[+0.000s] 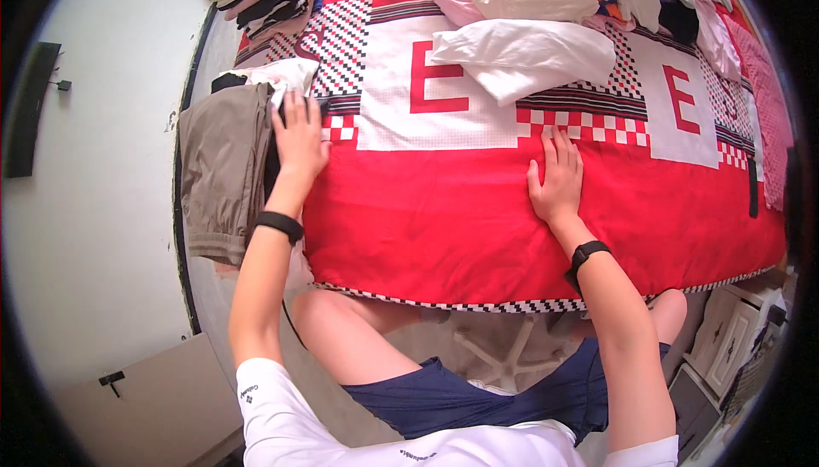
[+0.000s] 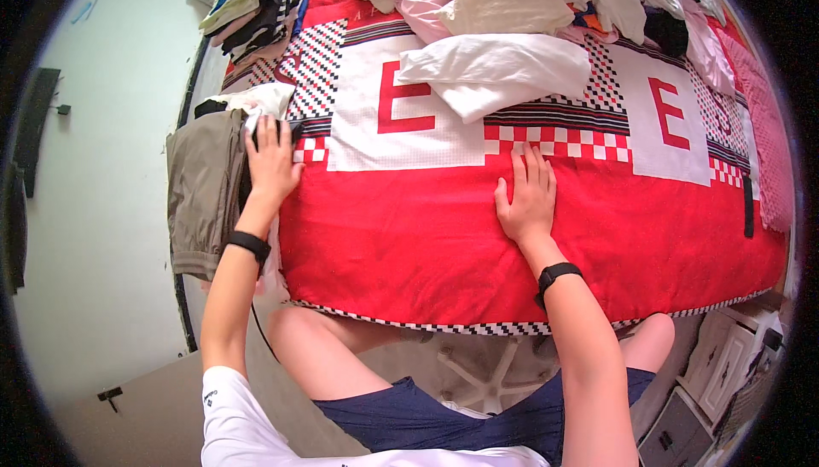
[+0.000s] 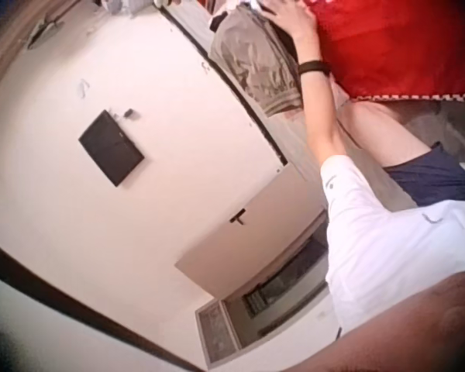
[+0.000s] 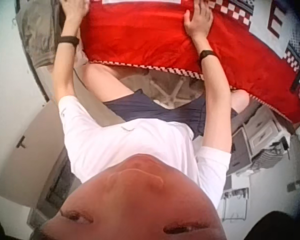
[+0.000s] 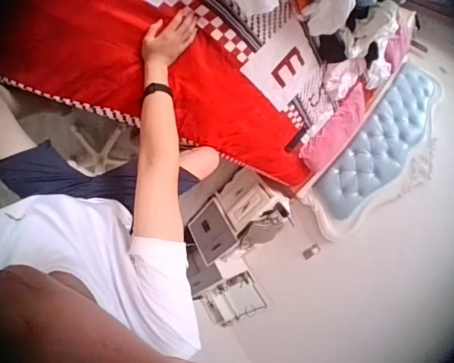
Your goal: The person is seen folding various items of clothing including a black skirt, brown trousers, and a white t-shirt on a bed.
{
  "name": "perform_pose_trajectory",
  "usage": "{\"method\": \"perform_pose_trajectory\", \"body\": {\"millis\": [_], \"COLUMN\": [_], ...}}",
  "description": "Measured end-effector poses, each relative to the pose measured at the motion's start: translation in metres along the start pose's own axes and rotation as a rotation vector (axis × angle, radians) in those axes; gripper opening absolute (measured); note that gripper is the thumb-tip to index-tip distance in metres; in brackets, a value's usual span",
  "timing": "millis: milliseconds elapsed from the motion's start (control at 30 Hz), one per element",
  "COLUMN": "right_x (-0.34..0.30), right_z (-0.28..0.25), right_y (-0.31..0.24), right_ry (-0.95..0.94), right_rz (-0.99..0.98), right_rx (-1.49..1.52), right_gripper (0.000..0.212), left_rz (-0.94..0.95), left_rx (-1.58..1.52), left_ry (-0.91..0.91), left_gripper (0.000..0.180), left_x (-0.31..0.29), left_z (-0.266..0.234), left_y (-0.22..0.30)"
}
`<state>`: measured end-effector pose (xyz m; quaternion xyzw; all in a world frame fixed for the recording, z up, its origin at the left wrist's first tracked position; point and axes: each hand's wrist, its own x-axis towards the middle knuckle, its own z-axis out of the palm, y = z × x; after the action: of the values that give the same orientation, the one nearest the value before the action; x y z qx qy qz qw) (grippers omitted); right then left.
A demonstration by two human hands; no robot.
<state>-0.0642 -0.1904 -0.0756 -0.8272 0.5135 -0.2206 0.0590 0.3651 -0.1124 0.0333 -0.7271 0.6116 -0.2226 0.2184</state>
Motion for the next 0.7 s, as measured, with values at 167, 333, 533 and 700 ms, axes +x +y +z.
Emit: {"method": "perform_pose_trajectory", "body": {"millis": [167,333,533,700], "right_x": [0.003,0.003,0.007,0.005], "right_z": [-0.002,0.000,0.002,-0.003], "right_y": [-0.002,0.002,0.003,0.000], "right_ry": [0.021,0.033,0.029,0.012], "right_rz": [-0.024,-0.021,-0.021,-0.004], "right_rx": [0.020,0.001,0.031,0.016], "right_gripper": [0.059,0.059,0.059,0.058], "left_rz": [-0.101,-0.201,-0.251,-0.107], "left_rx": [0.146,-0.106,0.067,0.231], "left_ry": [0.160,0.249,0.164,0.031], "left_gripper": [0.055,0.047,0.056,0.063], "left_x": [0.018,0.033,0.034,0.031], "left_z": [0.048,0.050,0.057,0.072], "left_y": [-0.025,-0.044,-0.023,0.002]}}
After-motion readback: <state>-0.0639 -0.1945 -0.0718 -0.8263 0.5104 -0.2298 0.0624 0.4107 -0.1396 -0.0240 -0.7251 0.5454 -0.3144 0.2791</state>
